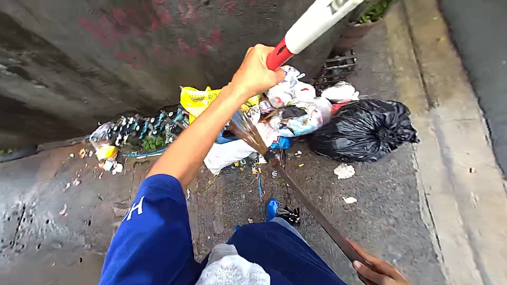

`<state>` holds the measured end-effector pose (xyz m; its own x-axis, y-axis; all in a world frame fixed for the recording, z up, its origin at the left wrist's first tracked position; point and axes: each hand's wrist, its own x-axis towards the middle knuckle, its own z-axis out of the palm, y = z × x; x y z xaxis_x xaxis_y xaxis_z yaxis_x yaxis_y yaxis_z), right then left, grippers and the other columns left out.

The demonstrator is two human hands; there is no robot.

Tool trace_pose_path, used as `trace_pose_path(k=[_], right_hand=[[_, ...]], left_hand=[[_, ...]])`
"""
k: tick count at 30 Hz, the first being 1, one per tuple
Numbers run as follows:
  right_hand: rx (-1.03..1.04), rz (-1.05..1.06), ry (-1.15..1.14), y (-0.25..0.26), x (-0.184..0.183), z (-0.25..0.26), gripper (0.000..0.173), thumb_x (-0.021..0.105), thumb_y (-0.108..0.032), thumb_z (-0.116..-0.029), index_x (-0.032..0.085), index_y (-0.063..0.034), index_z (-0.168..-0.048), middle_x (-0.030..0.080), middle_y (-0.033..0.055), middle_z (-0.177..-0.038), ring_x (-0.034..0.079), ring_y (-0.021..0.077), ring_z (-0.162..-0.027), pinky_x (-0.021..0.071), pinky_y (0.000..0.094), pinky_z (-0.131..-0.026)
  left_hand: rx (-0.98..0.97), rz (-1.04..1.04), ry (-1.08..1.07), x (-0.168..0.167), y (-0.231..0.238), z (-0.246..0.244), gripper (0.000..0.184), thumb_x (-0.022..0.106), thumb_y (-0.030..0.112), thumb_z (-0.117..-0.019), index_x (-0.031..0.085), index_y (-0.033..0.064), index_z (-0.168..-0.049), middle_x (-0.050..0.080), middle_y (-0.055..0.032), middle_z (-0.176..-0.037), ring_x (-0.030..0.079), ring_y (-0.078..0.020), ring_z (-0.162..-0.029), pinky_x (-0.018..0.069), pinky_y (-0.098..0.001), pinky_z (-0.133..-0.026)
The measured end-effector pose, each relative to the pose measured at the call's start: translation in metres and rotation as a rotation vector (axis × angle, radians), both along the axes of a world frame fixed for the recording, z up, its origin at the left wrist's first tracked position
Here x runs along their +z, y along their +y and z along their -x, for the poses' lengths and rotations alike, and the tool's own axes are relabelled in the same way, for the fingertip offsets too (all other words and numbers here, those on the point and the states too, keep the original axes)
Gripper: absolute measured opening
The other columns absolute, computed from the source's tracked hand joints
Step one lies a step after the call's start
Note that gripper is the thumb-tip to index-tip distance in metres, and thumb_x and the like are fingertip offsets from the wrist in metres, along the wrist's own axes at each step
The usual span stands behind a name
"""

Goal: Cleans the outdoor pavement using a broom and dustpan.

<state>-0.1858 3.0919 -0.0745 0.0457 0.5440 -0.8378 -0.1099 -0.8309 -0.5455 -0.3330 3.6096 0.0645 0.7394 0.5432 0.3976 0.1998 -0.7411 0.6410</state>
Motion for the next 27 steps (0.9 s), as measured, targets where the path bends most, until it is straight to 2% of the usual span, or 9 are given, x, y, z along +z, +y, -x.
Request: trace_pose_path(k=[3,5,7,9,12,16,19,24,27], right_hand=[[0.035,-0.074,-0.191,0.062,-0.063,0.022,0.057,0.057,-0.024,-0.1049,0.042,-0.0241,-0.16,0.065,0.0098,-0.094,0.051,0.0162,-0.058,0.0445,0.037,-0.051],[0.062,-0.034,-0.27,0.101,-0.098,0.021,0.057,0.057,-0.024,-0.1068,0.039,-0.0221,-0.161,0.064,0.0216,-0.136,0.066,0.0351,-0.107,0.0515,0.0576,-0.092],[-0.008,-0.029,-0.287,0.112,-0.106,0.017,0.057,0.056,-0.023,-0.1073,0.038,-0.0204,-0.162,0.056,0.0223,-0.148,0.057,0.0404,-0.132,0.0421,0.062,-0.11],[-0.047,-0.065,-0.294,0.094,-0.088,0.021,0.058,0.056,-0.021,-0.1071,0.038,-0.0208,-0.162,0.057,0.021,-0.148,0.06,0.0397,-0.128,0.0446,0.0615,-0.106],[-0.013,-0.099,-0.283,0.069,-0.061,0.026,0.059,0.058,-0.022,-0.1052,0.04,-0.0243,-0.161,0.064,0.02,-0.137,0.067,0.0355,-0.101,0.0512,0.0596,-0.086],[0.236,-0.01,-0.273,0.117,-0.092,0.023,0.058,0.057,-0.029,-0.1068,0.037,-0.0318,-0.162,0.061,0.0183,-0.145,0.06,0.0412,-0.13,0.0434,0.0663,-0.107],[0.295,0.121,-0.404,0.149,-0.102,0.011,0.059,0.053,-0.032,-0.1081,0.032,-0.0352,-0.163,0.062,0.0206,-0.142,0.06,0.0456,-0.128,0.0432,0.0691,-0.104],[0.229,-0.059,-0.417,0.117,-0.061,0.022,0.059,0.059,-0.022,-0.1052,0.04,-0.0257,-0.161,0.064,0.0224,-0.139,0.064,0.0481,-0.119,0.0451,0.0723,-0.099],[0.398,0.021,-0.44,0.149,-0.075,0.016,0.058,0.059,-0.028,-0.1059,0.04,-0.0334,-0.16,0.066,0.0204,-0.137,0.065,0.0459,-0.119,0.0459,0.0707,-0.099]], left_hand=[[-0.072,-0.055,0.064,0.0,0.003,-0.045,0.021,0.066,0.012,-0.0773,0.052,0.0135,-0.063,0.048,0.009,-0.057,0.044,0.001,-0.051,0.0356,-0.0235,-0.05],[-0.131,-0.072,0.158,0.002,-0.005,-0.069,0.019,0.066,0.013,-0.0781,0.053,0.0129,-0.064,0.049,0.0089,-0.058,0.045,0.0008,-0.053,0.0367,-0.0236,-0.052],[-0.2,-0.092,0.227,0.003,-0.007,-0.092,0.018,0.066,0.013,-0.0778,0.053,0.0125,-0.065,0.049,0.0085,-0.058,0.045,0.0003,-0.052,0.0362,-0.0243,-0.051],[-0.252,-0.116,0.27,-0.002,-0.001,-0.105,0.019,0.066,0.012,-0.078,0.053,0.0123,-0.064,0.048,0.0083,-0.057,0.043,0.0001,-0.051,0.0347,-0.0245,-0.05],[-0.281,-0.145,0.318,-0.018,0.003,-0.119,0.019,0.066,0.013,-0.0793,0.055,0.0102,-0.065,0.049,0.006,-0.057,0.044,-0.0021,-0.052,0.0347,-0.0267,-0.051],[-0.306,-0.15,0.412,-0.032,0.005,-0.123,0.019,0.065,0.014,-0.0809,0.056,0.008,-0.066,0.05,0.0025,-0.059,0.046,-0.0066,-0.054,0.0366,-0.0307,-0.053],[-0.326,-0.138,0.496,-0.04,0.008,-0.111,0.02,0.066,0.014,-0.0831,0.058,0.0033,-0.068,0.053,-0.0029,-0.061,0.049,-0.012,-0.058,0.0392,-0.0352,-0.058],[-0.264,-0.126,0.558,-0.039,0.032,-0.088,0.018,0.065,0.014,-0.0864,0.061,0.0015,-0.074,0.056,-0.0059,-0.066,0.053,-0.0172,-0.064,0.0418,-0.0394,-0.062],[-0.223,-0.115,0.612,-0.03,0.036,-0.074,0.016,0.065,0.015,-0.0877,0.064,0.0024,-0.078,0.059,-0.0069,-0.072,0.056,-0.0194,-0.069,0.0443,-0.0411,-0.065]])
